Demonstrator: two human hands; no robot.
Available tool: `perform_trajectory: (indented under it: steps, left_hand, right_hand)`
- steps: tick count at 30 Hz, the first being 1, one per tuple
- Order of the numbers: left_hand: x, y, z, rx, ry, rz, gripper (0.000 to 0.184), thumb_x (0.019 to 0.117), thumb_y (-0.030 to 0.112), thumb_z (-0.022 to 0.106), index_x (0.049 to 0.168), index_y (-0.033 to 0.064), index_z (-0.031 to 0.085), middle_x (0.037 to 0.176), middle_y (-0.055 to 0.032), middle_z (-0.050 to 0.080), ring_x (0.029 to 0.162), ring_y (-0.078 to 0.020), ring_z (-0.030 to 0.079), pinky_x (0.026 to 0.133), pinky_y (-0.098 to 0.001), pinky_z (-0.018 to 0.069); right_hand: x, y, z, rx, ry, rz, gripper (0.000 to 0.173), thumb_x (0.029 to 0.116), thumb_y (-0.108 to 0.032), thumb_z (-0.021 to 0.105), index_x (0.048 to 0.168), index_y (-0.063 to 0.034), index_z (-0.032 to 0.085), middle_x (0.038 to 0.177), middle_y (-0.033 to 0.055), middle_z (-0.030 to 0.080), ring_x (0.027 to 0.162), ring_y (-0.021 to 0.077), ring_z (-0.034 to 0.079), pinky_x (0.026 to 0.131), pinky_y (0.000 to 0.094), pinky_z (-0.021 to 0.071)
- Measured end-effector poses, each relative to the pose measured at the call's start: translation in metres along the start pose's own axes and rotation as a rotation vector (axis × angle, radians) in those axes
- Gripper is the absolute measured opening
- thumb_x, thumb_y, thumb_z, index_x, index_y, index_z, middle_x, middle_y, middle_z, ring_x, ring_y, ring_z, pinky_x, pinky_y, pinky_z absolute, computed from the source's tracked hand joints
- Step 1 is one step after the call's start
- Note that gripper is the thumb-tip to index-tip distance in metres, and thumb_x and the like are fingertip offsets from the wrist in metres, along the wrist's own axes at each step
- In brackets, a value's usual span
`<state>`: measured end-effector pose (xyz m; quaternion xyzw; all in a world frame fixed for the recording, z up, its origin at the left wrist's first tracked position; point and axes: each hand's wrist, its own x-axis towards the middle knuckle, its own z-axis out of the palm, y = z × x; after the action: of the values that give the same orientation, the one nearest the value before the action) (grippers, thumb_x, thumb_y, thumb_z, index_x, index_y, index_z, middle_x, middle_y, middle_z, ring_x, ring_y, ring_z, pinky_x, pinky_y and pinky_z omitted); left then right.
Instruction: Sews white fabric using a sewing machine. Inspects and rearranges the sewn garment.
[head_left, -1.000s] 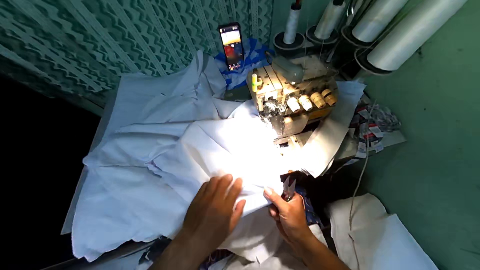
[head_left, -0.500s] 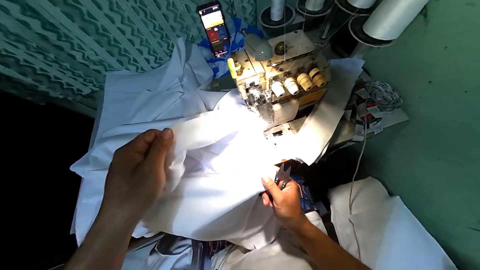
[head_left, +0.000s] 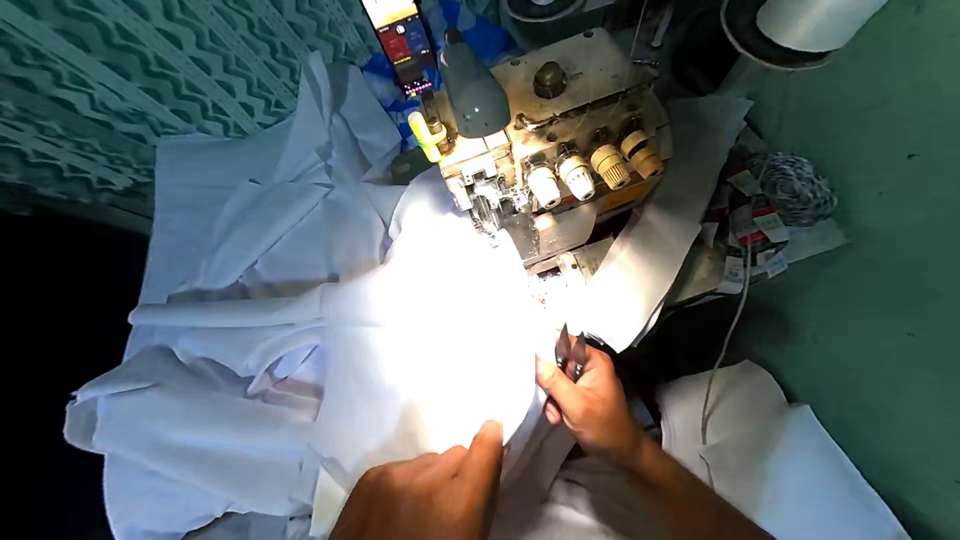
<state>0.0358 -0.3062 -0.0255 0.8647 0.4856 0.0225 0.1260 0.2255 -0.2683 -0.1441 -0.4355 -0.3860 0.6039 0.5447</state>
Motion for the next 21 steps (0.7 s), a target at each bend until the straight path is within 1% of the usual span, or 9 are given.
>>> perform_trajectory:
  steps: [2,5,7,9,11,15,17,19,21]
  left_hand:
    - [0.014,-0.002,0.001,0.074,0.051,-0.018,0.027,0.1043,0.025,0.051,0.092,0.0095,0.07,0.054,-0.0028,0.053,0.042,-0.0214,0.052,0.037,-0.0359,0.0358]
    - [0.036,-0.009,0.009,0.167,0.182,-0.018,0.032,0.1015,0.029,0.049,0.079,0.0134,0.066,0.05,0.0009,0.046,0.039,-0.0182,0.048,0.035,-0.0337,0.0328]
    - [0.051,-0.011,0.013,0.214,0.239,-0.022,0.031,0.0986,0.027,0.05,0.074,0.0141,0.064,0.05,0.0016,0.045,0.04,-0.0175,0.049,0.035,-0.033,0.0337]
    - [0.065,-0.011,0.015,0.251,0.276,-0.029,0.029,0.0964,0.024,0.052,0.071,0.0134,0.062,0.051,0.0009,0.044,0.041,-0.0178,0.049,0.036,-0.0329,0.0338]
    - [0.076,-0.009,0.017,0.269,0.298,-0.04,0.027,0.0949,0.023,0.053,0.071,0.0132,0.062,0.051,0.0005,0.044,0.041,-0.0182,0.05,0.036,-0.0327,0.034]
    - [0.095,-0.009,0.025,0.279,0.338,-0.059,0.026,0.0953,0.023,0.055,0.073,0.0127,0.064,0.051,-0.0001,0.045,0.042,-0.0189,0.051,0.037,-0.0332,0.0347]
    - [0.101,-0.01,0.028,0.288,0.369,-0.056,0.024,0.0941,0.022,0.056,0.074,0.0121,0.066,0.05,-0.0002,0.044,0.041,-0.019,0.05,0.037,-0.0331,0.0335]
    - [0.106,-0.01,0.03,0.28,0.394,-0.048,0.023,0.0941,0.021,0.057,0.077,0.0112,0.068,0.051,-0.0005,0.045,0.041,-0.0194,0.05,0.037,-0.0328,0.0339]
    - [0.11,-0.012,0.031,0.269,0.404,-0.039,0.021,0.0945,0.02,0.056,0.081,0.0106,0.069,0.054,-0.0017,0.048,0.043,-0.0201,0.052,0.038,-0.0328,0.0357]
  right_hand:
    - [0.016,-0.003,0.006,-0.012,-0.005,0.014,0.005,0.0967,-0.007,0.064,0.094,-0.0069,0.06,0.061,-0.0045,0.056,0.043,0.0034,0.051,0.04,0.0194,0.0474]
    - [0.033,-0.005,0.011,-0.048,0.002,0.025,0.003,0.0968,-0.004,0.059,0.094,-0.0048,0.06,0.06,-0.0038,0.056,0.042,0.0036,0.051,0.04,0.0195,0.0469]
    - [0.038,-0.002,0.013,-0.085,0.034,0.034,0.011,0.0977,-0.005,0.058,0.087,-0.0052,0.061,0.057,-0.0038,0.056,0.041,0.0035,0.051,0.04,0.0195,0.0464]
    - [0.04,0.001,0.011,-0.153,0.056,0.043,0.018,0.1003,-0.012,0.061,0.083,-0.006,0.061,0.056,-0.0029,0.056,0.041,0.005,0.052,0.04,0.0211,0.047]
    - [0.042,0.004,0.009,-0.202,0.082,0.016,0.02,0.1008,-0.017,0.062,0.083,-0.0067,0.065,0.056,-0.0026,0.056,0.042,0.0055,0.052,0.04,0.0219,0.0466]
    - [0.046,0.005,0.006,-0.219,0.131,-0.049,0.017,0.0989,-0.016,0.064,0.086,-0.0064,0.069,0.057,-0.0037,0.057,0.042,0.0044,0.05,0.04,0.0211,0.0446]
    - [0.05,0.003,0.008,-0.253,0.15,-0.085,0.02,0.0991,-0.016,0.063,0.081,-0.0082,0.067,0.057,-0.0052,0.056,0.043,0.0026,0.049,0.041,0.02,0.0437]
    - [0.055,0.001,0.01,-0.312,0.165,-0.139,0.023,0.0986,-0.013,0.06,0.077,-0.0101,0.066,0.059,-0.0077,0.056,0.048,-0.0016,0.05,0.045,0.0166,0.0431]
    - [0.06,0.0,0.01,-0.325,0.166,-0.155,0.024,0.0989,-0.012,0.06,0.076,-0.0101,0.067,0.06,-0.0075,0.057,0.051,-0.0016,0.053,0.048,0.0169,0.0452]
